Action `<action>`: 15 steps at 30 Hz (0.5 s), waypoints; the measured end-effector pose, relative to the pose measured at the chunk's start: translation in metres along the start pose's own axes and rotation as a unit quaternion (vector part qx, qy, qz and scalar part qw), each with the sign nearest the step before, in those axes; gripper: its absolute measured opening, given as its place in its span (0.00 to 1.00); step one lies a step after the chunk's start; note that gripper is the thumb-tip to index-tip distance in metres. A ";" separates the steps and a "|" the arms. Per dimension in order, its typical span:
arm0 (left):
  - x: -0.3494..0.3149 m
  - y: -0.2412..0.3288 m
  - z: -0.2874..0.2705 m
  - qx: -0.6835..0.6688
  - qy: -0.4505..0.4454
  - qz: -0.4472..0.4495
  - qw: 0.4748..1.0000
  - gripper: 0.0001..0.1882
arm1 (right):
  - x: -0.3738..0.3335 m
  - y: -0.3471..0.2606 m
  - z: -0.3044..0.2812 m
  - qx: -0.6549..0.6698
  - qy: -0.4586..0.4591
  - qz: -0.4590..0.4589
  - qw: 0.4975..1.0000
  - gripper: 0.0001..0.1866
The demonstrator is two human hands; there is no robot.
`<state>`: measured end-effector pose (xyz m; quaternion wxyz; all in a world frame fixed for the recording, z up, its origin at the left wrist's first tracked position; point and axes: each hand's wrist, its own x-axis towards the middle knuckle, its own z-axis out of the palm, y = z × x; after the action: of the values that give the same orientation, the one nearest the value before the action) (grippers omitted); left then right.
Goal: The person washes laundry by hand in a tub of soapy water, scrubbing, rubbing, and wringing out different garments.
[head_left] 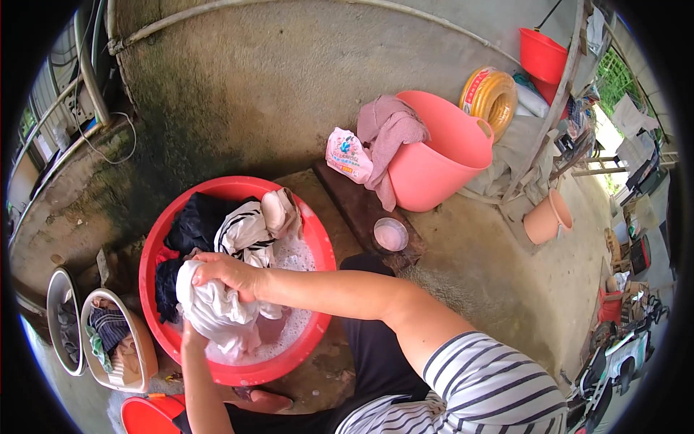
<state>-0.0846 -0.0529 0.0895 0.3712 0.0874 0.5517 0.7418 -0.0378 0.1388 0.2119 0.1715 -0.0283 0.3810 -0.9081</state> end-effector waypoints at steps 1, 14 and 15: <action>0.003 -0.014 0.023 0.419 -0.013 0.072 0.905 0.26 | 0.008 0.005 -0.005 -0.020 0.044 -0.020 0.999 0.16; -0.009 0.008 0.072 -0.131 0.140 0.040 0.981 0.22 | 0.013 0.076 -0.009 -0.726 0.009 -0.373 0.578 0.13; -0.006 0.004 0.069 -0.205 0.170 0.008 0.964 0.21 | 0.023 0.073 -0.010 -0.717 0.066 -0.326 0.613 0.13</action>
<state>-0.0446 -0.0053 0.1211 0.2758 -0.1138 0.4421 0.8459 -0.0400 0.0911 0.1519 -0.2365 -0.2050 0.8863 -0.3413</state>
